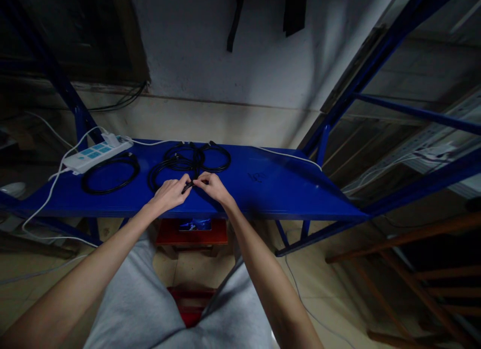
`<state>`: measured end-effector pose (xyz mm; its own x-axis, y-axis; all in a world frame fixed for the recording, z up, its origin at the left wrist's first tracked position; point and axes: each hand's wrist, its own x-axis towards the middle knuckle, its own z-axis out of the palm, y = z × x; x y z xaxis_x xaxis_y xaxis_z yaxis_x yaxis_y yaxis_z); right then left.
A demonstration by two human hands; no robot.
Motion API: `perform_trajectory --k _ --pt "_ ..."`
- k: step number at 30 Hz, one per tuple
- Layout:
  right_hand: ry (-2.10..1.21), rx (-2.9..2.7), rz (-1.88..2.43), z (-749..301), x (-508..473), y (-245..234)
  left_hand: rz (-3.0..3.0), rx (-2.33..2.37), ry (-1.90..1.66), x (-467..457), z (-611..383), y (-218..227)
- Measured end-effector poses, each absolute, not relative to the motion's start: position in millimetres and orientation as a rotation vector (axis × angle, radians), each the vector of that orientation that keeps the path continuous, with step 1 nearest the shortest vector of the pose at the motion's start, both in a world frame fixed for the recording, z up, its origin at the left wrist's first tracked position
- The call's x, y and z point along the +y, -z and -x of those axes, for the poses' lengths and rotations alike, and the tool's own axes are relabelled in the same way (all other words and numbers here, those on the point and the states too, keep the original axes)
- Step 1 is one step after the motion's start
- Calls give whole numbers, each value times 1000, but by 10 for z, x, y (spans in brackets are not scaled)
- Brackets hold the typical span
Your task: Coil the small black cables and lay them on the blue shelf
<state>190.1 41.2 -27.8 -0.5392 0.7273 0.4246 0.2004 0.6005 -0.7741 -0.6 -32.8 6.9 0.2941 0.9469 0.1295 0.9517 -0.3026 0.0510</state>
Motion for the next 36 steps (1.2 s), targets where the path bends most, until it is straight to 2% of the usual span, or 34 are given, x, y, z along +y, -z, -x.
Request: perform_trajectory --k 15,36 --pt "-876 -1990 865 -1851 315 218 2489 -1828 188 -350 -23 -92" --pt "-638 -2180 933 -1818 153 84 2533 -1832 203 -404 -16 -158"
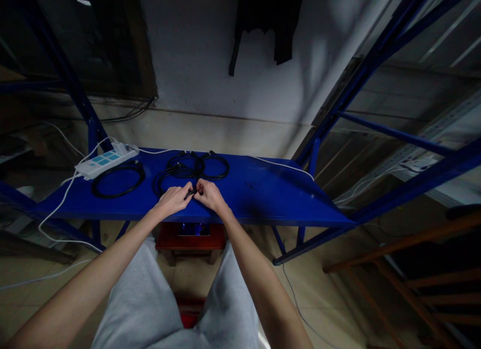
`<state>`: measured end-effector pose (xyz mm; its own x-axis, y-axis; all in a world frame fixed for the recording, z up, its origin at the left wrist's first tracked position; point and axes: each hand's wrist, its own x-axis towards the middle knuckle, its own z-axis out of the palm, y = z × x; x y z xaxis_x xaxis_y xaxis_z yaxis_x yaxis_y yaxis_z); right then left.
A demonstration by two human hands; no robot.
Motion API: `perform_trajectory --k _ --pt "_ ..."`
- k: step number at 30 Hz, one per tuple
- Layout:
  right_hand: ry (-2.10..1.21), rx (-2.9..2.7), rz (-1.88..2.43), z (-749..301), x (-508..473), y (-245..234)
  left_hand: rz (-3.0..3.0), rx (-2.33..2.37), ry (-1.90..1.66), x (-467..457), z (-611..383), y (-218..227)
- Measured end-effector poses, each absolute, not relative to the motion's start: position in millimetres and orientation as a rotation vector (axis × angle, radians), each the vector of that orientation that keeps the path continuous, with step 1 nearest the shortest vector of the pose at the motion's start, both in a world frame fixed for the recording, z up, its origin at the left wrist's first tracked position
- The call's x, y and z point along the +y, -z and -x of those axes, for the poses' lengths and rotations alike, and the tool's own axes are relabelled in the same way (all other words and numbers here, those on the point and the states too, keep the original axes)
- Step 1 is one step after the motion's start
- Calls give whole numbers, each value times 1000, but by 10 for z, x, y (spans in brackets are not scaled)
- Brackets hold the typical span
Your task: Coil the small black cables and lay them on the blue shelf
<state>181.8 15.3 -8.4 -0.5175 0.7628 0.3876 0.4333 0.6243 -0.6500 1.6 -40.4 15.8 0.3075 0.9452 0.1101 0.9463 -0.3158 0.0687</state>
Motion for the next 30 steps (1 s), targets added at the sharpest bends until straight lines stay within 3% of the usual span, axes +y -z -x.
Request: perform_trajectory --k 30 --pt "-1002 -1917 890 -1840 300 198 2502 -1818 197 -364 0 -87"
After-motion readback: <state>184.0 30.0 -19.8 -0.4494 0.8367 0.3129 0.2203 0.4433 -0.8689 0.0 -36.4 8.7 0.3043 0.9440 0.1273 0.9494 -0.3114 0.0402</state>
